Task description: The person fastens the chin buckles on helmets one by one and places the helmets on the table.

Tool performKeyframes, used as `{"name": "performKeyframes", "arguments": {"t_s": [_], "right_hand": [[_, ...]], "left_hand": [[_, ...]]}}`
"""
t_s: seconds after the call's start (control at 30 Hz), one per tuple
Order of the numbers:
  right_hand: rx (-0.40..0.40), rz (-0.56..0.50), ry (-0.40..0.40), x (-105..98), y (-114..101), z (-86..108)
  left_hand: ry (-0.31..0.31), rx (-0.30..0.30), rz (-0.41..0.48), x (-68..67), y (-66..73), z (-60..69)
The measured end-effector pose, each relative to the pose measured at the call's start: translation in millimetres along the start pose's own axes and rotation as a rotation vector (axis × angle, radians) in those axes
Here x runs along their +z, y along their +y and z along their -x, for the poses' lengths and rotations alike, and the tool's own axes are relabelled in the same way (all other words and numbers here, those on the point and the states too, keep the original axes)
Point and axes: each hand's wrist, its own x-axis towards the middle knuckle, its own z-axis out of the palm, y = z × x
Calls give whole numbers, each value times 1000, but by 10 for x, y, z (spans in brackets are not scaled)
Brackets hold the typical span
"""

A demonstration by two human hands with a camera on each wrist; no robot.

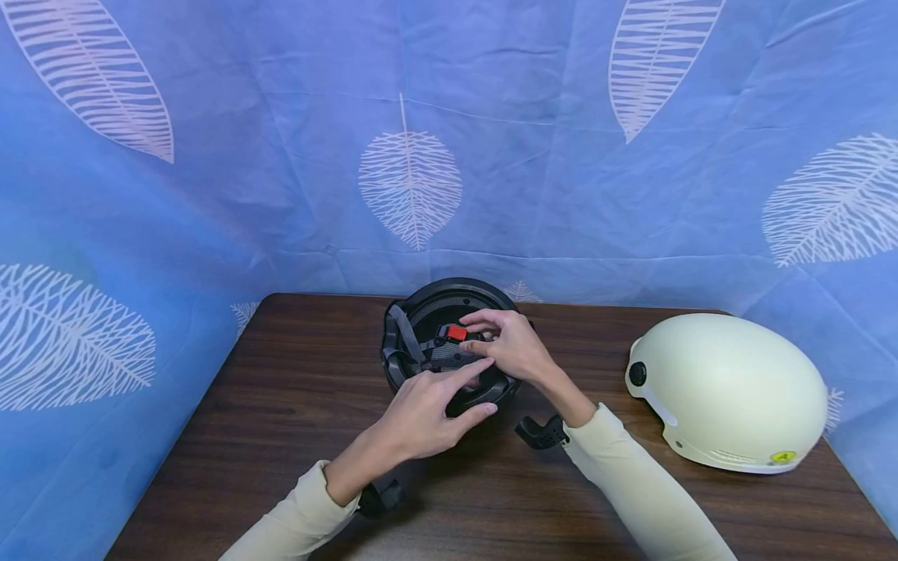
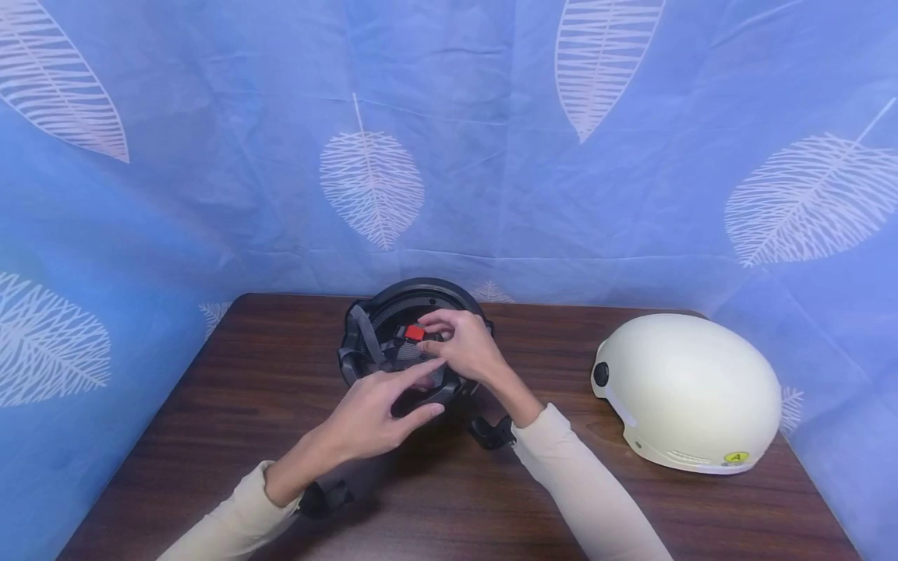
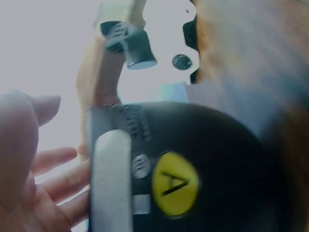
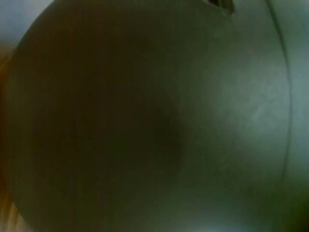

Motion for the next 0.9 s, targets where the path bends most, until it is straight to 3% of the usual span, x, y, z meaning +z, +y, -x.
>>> {"name": "performKeyframes", "arguments": {"t_s": [0.33,0.7,0.9], "right_hand": [[23,47,-28,-16,-27,-25],[33,54,-62,-22,-47,-23],[27,109,-56,-29,-63,-22]], "left_hand": [[50,82,-84,105,-13,29],[64,97,-108,124,10,41],[88,102,-106,135,1,48]]}}
